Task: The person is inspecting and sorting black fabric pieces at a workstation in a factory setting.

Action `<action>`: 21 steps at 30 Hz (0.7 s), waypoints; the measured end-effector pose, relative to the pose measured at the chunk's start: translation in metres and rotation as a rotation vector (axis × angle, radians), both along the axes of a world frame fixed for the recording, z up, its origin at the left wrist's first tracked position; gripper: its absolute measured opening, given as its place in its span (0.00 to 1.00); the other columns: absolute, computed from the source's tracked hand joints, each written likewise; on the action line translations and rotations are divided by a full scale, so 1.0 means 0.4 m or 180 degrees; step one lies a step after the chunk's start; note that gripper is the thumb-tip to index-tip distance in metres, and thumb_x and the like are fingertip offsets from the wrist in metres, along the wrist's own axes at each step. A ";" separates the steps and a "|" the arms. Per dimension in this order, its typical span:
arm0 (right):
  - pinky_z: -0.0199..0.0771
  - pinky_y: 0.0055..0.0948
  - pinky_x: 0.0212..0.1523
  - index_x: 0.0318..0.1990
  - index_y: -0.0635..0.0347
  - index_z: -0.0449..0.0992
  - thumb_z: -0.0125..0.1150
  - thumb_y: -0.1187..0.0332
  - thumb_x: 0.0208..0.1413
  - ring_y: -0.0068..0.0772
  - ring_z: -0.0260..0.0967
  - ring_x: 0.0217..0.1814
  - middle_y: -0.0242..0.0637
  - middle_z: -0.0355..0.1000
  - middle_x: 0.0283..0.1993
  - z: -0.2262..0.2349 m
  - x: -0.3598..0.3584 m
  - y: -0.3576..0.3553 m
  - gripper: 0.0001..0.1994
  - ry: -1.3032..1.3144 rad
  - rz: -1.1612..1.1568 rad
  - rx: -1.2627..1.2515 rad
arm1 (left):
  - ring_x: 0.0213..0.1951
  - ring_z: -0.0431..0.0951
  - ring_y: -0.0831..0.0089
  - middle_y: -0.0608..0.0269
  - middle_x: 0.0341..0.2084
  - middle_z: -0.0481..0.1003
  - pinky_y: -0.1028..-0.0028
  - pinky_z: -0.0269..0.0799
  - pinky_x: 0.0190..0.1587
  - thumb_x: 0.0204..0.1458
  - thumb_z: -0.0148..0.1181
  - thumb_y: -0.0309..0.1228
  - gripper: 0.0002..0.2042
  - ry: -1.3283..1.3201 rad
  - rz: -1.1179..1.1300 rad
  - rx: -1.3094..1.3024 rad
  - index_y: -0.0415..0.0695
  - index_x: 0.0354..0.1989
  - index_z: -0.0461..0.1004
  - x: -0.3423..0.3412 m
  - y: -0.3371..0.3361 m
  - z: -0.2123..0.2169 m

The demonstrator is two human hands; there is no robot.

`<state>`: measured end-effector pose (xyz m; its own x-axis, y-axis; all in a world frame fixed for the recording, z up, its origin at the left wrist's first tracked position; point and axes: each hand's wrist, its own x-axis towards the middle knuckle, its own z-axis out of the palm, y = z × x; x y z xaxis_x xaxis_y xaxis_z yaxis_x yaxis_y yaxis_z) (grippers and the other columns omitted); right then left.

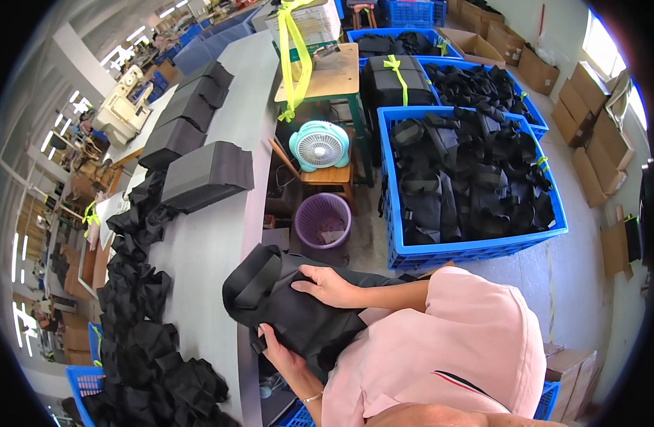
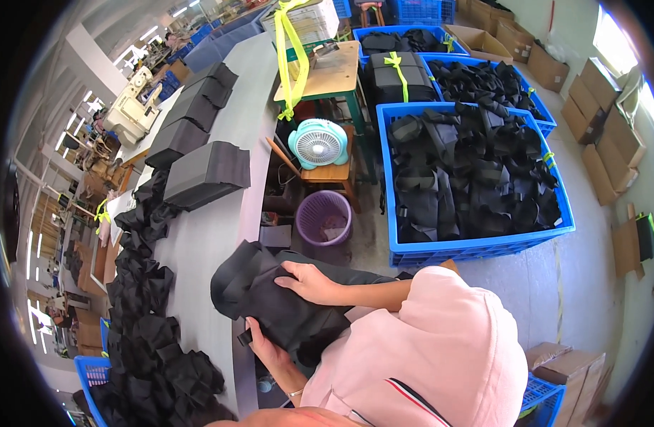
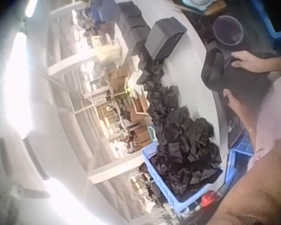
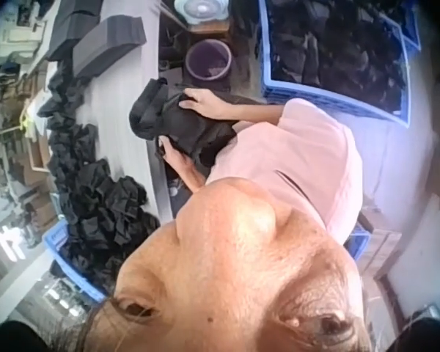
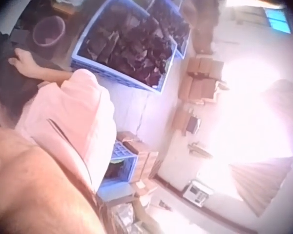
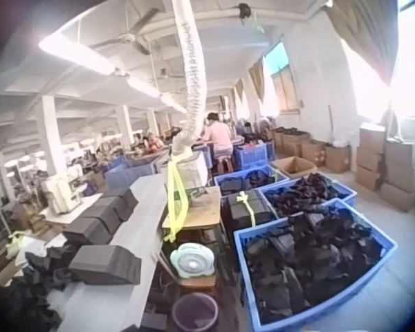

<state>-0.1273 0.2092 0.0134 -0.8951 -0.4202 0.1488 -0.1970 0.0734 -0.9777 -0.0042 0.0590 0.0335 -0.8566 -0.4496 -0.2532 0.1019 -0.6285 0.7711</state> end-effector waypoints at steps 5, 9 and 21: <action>0.74 0.38 0.42 0.49 0.67 0.71 0.60 0.71 0.59 0.57 0.75 0.44 0.57 0.72 0.40 0.000 -0.058 0.067 0.14 0.0522 -0.0602 -0.0098 | 0.49 0.77 0.66 0.55 0.54 0.73 0.70 0.75 0.52 0.54 0.63 0.21 0.23 -0.1431 -0.0879 -0.0998 0.37 0.59 0.68 -0.028 0.144 0.072; 0.74 0.34 0.46 0.48 0.67 0.74 0.62 0.73 0.55 0.53 0.74 0.44 0.54 0.73 0.43 -0.130 -0.140 0.145 0.14 0.0750 -0.1480 0.0006 | 0.22 0.78 0.77 0.56 0.42 0.78 0.81 0.72 0.22 0.55 0.57 0.18 0.25 -0.0972 -0.1994 -0.0784 0.35 0.62 0.61 -0.004 0.175 -0.002; 0.69 0.22 0.48 0.58 0.67 0.73 0.64 0.69 0.59 0.20 0.67 0.42 0.29 0.74 0.41 -0.119 -0.450 0.813 0.21 0.0486 -0.2755 -0.0461 | 0.33 0.78 0.78 0.59 0.44 0.78 0.81 0.71 0.30 0.60 0.60 0.29 0.20 -0.1173 -0.1351 -0.0630 0.39 0.60 0.69 0.012 0.120 -0.107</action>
<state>-0.3075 0.5345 -0.0343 -0.8562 0.4263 0.2918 -0.2589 0.1345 -0.9565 0.0007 0.1072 -0.0092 -0.8434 -0.1560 -0.5141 -0.4233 -0.3965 0.8146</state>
